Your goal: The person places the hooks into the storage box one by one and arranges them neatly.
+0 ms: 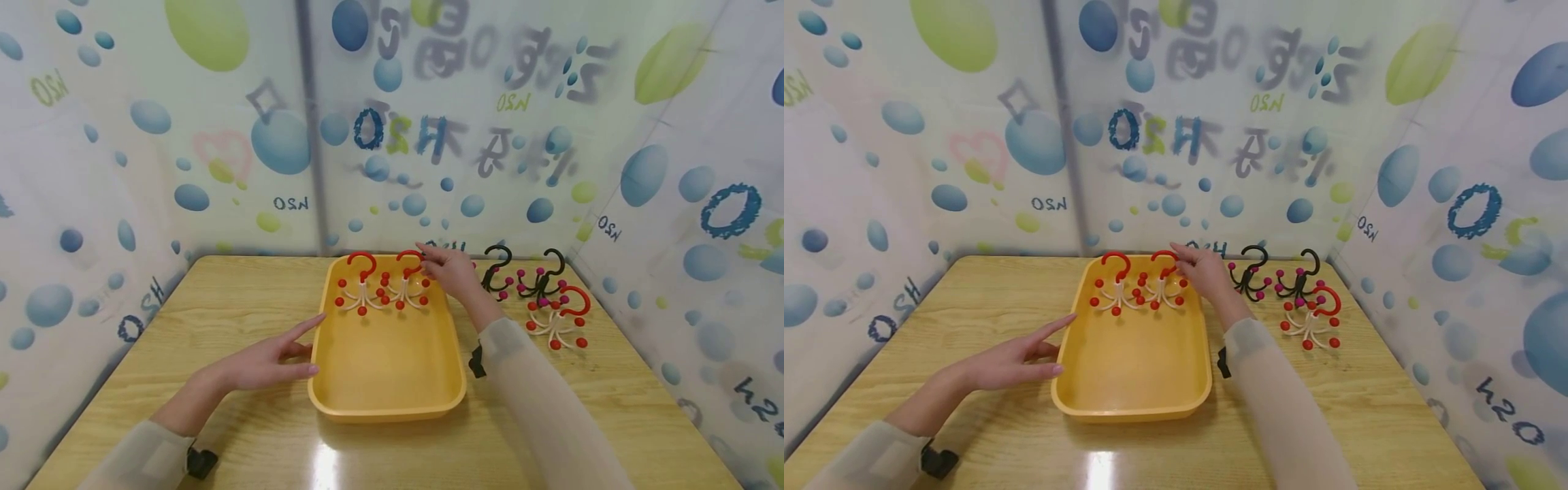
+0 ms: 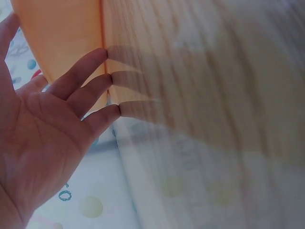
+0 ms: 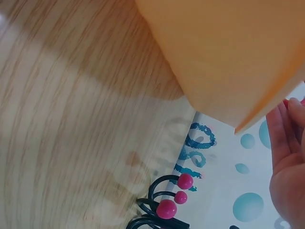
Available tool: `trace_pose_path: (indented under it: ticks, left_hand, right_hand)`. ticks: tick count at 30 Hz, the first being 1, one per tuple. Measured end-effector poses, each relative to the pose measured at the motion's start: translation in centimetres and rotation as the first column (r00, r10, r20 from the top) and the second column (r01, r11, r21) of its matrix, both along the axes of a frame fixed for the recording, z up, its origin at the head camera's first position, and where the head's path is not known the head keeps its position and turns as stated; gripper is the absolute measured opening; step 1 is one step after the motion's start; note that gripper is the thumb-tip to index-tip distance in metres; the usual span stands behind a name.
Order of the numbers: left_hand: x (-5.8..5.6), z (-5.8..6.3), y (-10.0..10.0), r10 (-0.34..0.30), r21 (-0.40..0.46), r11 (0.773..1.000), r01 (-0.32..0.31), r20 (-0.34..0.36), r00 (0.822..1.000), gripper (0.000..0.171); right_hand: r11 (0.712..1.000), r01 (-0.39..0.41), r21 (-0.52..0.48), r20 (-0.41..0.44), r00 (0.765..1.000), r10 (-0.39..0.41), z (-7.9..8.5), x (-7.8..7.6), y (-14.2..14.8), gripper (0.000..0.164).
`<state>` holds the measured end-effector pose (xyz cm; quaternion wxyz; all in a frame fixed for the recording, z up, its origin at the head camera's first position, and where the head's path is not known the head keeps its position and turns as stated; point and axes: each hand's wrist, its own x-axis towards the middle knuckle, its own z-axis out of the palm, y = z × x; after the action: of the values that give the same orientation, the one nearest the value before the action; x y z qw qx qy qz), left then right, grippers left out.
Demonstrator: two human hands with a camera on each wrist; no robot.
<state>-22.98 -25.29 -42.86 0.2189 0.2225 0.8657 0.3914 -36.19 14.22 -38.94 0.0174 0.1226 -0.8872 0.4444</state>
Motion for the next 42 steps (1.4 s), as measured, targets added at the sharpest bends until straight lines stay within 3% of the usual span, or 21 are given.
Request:
trace_pose_path:
  ticks: [6,15,23,30,34,38,42]
  left_hand:
    - [0.0,0.0,0.0,-0.006,0.001,1.0,0.006,-0.002,1.0,0.095]
    - [0.0,0.1,0.0,-0.008,-0.001,1.0,0.008,-0.011,1.0,0.094]
    - [0.0,0.0,-0.1,-0.005,-0.026,1.0,0.004,-0.028,1.0,0.094]
    - [0.1,-0.1,-0.1,-0.009,-0.019,1.0,0.008,-0.021,1.0,0.093]
    - [0.1,-0.2,0.0,-0.01,-0.014,1.0,0.01,-0.021,1.0,0.093]
    - [0.1,-0.1,0.0,-0.012,-0.011,1.0,0.012,-0.027,1.0,0.094]
    - [0.1,-0.1,0.0,-0.016,-0.013,1.0,0.016,-0.035,0.999,0.094]
  right_hand:
    - [0.997,-0.004,0.079,-0.021,1.0,0.006,0.2,0.9,1.0,0.054]
    - [1.0,-0.003,0.02,-0.043,0.999,0.004,1.0,3.9,4.5,0.044]
    - [0.999,0.006,0.045,-0.012,1.0,-0.006,1.4,7.5,7.8,0.038]
    - [1.0,-0.006,0.016,-0.089,0.996,0.008,1.9,11.2,11.5,0.039]
    - [0.999,0.031,0.017,-0.101,0.994,-0.029,2.5,12.7,13.9,0.039]
    - [0.997,0.073,0.013,-0.17,0.983,-0.07,3.0,13.5,16.6,0.037]
    - [0.983,0.179,0.038,-0.208,0.964,-0.168,3.3,14.1,19.4,0.039]
